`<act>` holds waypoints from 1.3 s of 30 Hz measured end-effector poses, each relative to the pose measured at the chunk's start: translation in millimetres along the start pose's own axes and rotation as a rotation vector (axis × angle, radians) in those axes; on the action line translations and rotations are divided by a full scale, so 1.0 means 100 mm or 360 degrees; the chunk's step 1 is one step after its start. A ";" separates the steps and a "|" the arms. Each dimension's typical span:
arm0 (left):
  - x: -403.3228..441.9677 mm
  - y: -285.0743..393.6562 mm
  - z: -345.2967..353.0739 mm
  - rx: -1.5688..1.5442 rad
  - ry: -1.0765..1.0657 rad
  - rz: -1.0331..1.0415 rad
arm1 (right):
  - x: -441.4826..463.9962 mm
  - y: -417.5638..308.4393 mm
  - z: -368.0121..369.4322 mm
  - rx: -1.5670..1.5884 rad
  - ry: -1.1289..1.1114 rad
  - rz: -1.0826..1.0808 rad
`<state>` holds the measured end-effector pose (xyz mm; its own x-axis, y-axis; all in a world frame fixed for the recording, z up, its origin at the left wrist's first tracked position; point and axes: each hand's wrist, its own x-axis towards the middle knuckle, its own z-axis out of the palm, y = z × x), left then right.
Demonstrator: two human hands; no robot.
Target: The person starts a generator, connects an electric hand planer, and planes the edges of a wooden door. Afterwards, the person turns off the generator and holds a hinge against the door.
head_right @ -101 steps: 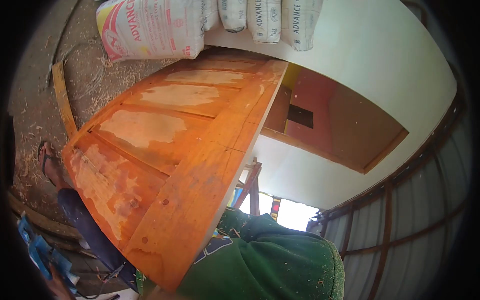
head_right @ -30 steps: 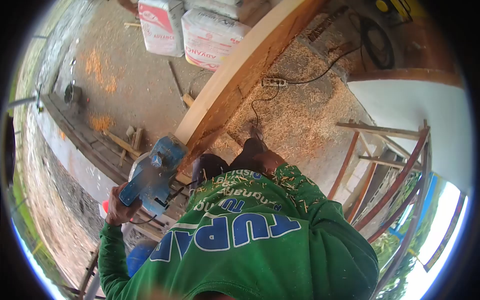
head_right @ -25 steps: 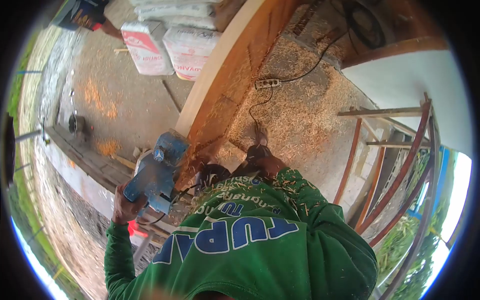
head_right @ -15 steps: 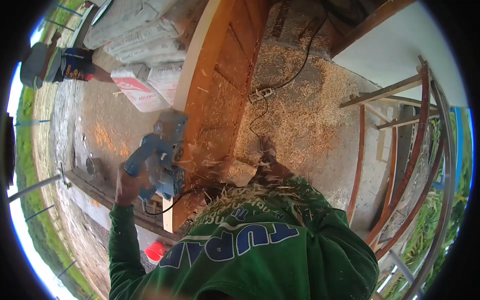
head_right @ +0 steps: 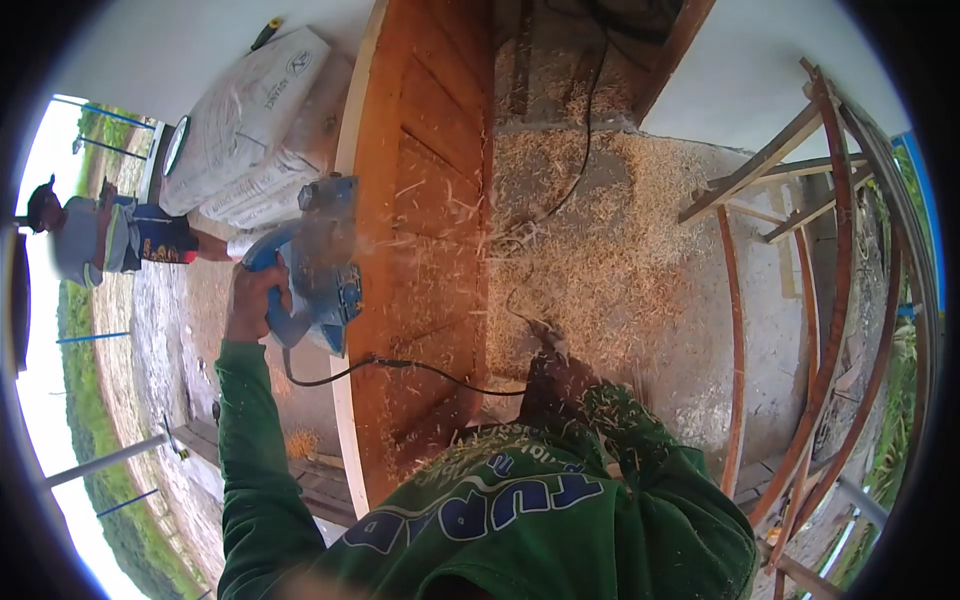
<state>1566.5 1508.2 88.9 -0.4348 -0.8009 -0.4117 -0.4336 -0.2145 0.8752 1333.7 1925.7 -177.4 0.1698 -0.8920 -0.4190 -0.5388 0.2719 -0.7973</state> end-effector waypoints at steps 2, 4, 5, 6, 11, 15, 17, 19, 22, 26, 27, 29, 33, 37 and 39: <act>0.25 0.12 0.03 0.0025 -0.0006 0.0004 | -0.03 0.00 -0.10 0.0010 -0.0034 0.0072; 0.48 0.25 0.10 -0.0002 -0.0001 0.0008 | -0.04 0.07 -0.15 -0.0026 0.0005 0.0067; 0.60 0.31 0.13 -0.0015 0.0000 0.0005 | -0.04 0.21 -0.09 -0.0143 0.0178 -0.0074; 0.72 0.37 0.16 -0.0015 -0.0006 0.0016 | -0.03 0.33 -0.05 -0.0274 0.0362 -0.0201; 1.34 0.68 0.23 -0.0010 -0.0044 0.0022 | -0.04 0.22 -0.46 0.0116 0.0465 0.0005; 1.71 0.89 0.31 0.0001 -0.0053 0.0031 | -0.02 -0.20 -1.09 0.0397 0.0239 0.0333; 1.87 1.00 0.34 0.0022 -0.0034 0.0048 | 0.05 -0.14 -1.17 0.0234 0.0279 0.0218; 2.04 1.12 0.41 0.0001 0.0012 0.0028 | 0.12 0.05 -1.14 0.0065 0.0337 0.0103; 2.31 1.26 0.48 0.0001 0.0031 0.0032 | 0.23 0.26 -1.10 0.0096 0.0734 -0.0259; 2.61 1.38 0.47 0.0033 -0.0002 0.0010 | 0.28 0.35 -1.34 0.0281 0.0423 0.0038; 2.67 1.41 0.47 0.0009 -0.0013 0.0012 | 0.29 0.32 -1.42 0.0202 0.0538 -0.0078; 2.77 1.45 0.48 -0.0031 -0.0034 0.0011 | 0.36 0.35 -1.48 0.0249 0.0577 -0.0125; 2.97 1.65 0.66 -0.0008 0.0050 0.0039 | 0.44 0.31 -1.67 0.0254 0.0558 -0.0125; 3.32 1.85 0.73 -0.0009 0.0053 -0.0014 | 0.37 0.22 -1.93 0.0268 0.0456 -0.0093; 3.45 1.95 0.77 0.0021 0.0041 -0.0038 | 0.37 0.26 -1.93 0.0332 0.0416 -0.0030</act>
<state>1271.2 1233.1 98.2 -0.4038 -0.8100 -0.4254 -0.4539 -0.2264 0.8618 1166.7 1829.9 -130.5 -0.0536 -0.9527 -0.2992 -0.3523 0.2984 -0.8870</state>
